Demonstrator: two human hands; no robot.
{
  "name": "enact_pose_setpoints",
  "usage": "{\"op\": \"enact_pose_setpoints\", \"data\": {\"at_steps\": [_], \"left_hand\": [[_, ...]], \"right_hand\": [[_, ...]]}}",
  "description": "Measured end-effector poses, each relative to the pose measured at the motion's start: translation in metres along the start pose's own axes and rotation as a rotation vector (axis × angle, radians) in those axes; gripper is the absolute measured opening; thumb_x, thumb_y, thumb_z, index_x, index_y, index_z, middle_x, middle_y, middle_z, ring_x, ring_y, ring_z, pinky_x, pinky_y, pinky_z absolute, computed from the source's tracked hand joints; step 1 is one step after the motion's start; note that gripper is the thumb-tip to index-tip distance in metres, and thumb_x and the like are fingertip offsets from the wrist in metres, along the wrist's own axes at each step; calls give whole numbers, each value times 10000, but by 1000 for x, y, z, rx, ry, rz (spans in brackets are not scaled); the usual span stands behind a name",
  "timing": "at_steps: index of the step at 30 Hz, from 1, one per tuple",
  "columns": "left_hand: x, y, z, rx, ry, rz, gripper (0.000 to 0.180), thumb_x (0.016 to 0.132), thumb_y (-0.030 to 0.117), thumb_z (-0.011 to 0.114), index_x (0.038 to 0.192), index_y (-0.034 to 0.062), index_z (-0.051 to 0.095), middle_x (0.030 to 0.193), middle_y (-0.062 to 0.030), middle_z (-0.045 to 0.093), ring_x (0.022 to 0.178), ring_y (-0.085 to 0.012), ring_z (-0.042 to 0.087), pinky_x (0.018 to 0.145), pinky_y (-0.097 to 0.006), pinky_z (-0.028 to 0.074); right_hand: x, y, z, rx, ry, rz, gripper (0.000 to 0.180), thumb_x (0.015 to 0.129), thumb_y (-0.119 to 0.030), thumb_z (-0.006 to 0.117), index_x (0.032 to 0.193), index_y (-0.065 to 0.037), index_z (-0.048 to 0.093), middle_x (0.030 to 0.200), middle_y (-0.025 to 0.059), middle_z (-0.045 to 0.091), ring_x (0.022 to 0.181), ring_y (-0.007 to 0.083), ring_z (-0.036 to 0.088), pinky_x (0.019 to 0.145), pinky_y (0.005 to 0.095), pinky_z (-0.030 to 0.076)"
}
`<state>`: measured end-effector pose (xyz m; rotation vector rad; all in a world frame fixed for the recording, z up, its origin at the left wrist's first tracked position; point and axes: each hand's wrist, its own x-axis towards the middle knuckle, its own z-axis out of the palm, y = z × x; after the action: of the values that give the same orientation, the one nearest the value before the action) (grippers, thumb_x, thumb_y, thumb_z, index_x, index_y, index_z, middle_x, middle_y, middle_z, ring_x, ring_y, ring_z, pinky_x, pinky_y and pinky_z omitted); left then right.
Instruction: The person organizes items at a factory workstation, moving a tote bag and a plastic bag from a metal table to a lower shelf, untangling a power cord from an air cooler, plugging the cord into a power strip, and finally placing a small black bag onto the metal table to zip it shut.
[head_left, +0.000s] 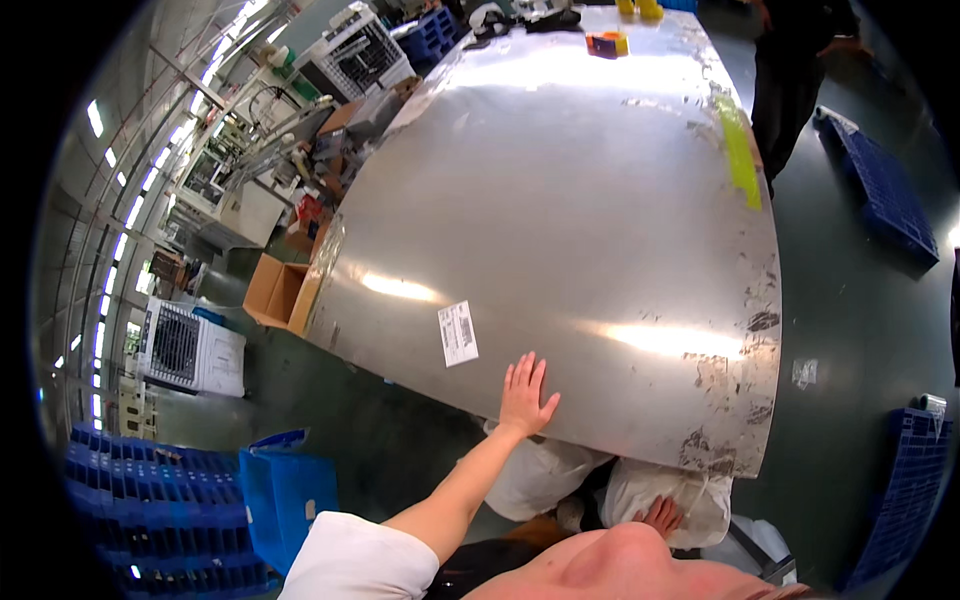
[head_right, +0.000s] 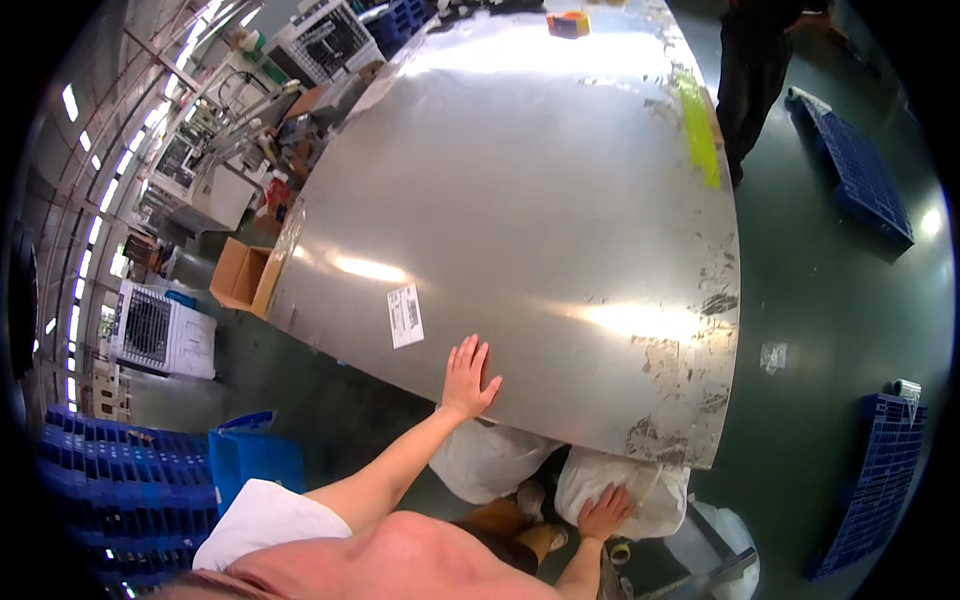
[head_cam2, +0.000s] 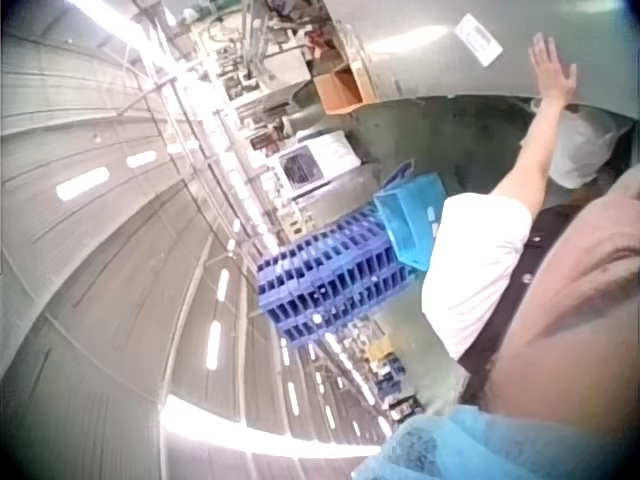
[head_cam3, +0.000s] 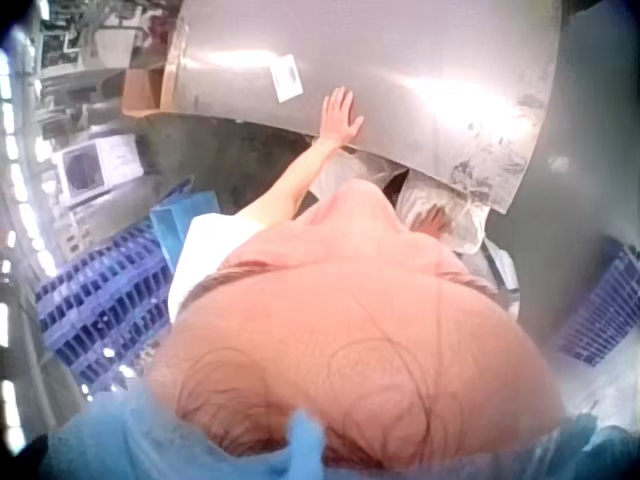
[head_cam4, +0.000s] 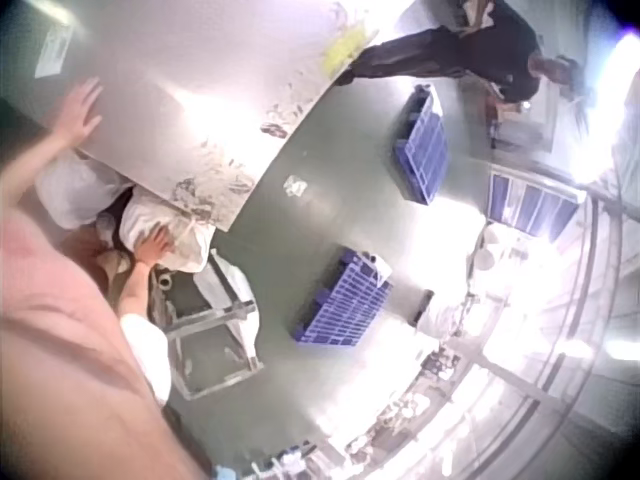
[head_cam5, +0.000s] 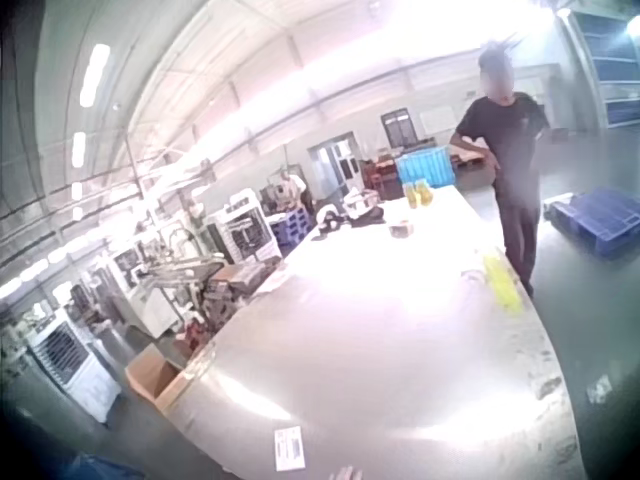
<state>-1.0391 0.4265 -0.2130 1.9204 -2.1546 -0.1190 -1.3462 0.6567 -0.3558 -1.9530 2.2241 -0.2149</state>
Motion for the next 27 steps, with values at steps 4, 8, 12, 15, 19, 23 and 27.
{"op": "enact_pose_setpoints", "data": {"at_steps": [4, 8, 12, 15, 19, 23, 27], "left_hand": [[-5, -2, -2, 10, -19, -22, 656, 761, 373, 559, 1285, 39, 351, 1371, -183, 279, 1278, -320, 256, 1057, -453, 174], [-3, 4, -1, 1, -24, -19, 675, 749, 356, 569, 1293, 31, 338, 1375, -184, 274, 1276, -332, 251, 1058, -458, 164], [1, -2, -2, 16, -2, 1, 668, 749, 359, 572, 1284, 30, 346, 1375, -182, 273, 1278, -325, 254, 1055, -460, 171], [-3, 0, -4, -1, -31, -17, 666, 749, 355, 574, 1283, 28, 347, 1375, -181, 273, 1277, -329, 252, 1054, -459, 172], [0, 2, -3, 3, -15, 2, 668, 748, 351, 573, 1287, 30, 343, 1375, -183, 273, 1277, -335, 248, 1053, -463, 169], [-2, 0, -4, 4, -27, 3, 673, 748, 345, 567, 1294, 27, 336, 1375, -184, 274, 1278, -342, 246, 1052, -468, 167], [1, 2, -2, 10, -33, 0, 679, 749, 345, 564, 1300, 25, 329, 1378, -184, 270, 1283, -338, 239, 1054, -467, 162]], "right_hand": [[-1, -4, -2, 30, 25, -4, 553, 817, -373, 383, 1239, -16, 407, 1264, 211, 406, 1198, 380, 338, 1022, 556, 173], [0, 1, -3, 32, 12, 10, 554, 812, -369, 389, 1242, -19, 406, 1268, 210, 405, 1203, 377, 334, 1027, 555, 165], [6, -3, -3, 38, -21, 17, 546, 813, -352, 395, 1243, -16, 405, 1273, 210, 402, 1206, 377, 334, 1029, 554, 161], [4, -3, -4, 46, -22, 17, 534, 823, -338, 394, 1249, -15, 399, 1278, 210, 398, 1211, 377, 331, 1025, 557, 162], [1, 0, -2, 24, -1, 2, 530, 834, -344, 385, 1253, -20, 399, 1274, 209, 402, 1211, 374, 333, 1020, 561, 166], [-2, -4, -1, 44, -18, 18, 541, 832, -362, 384, 1251, -20, 407, 1280, 200, 401, 1218, 367, 324, 1026, 552, 157], [2, -1, -3, 56, -53, 45, 552, 824, -372, 394, 1247, -18, 408, 1286, 196, 399, 1225, 364, 318, 1030, 551, 150]]}}
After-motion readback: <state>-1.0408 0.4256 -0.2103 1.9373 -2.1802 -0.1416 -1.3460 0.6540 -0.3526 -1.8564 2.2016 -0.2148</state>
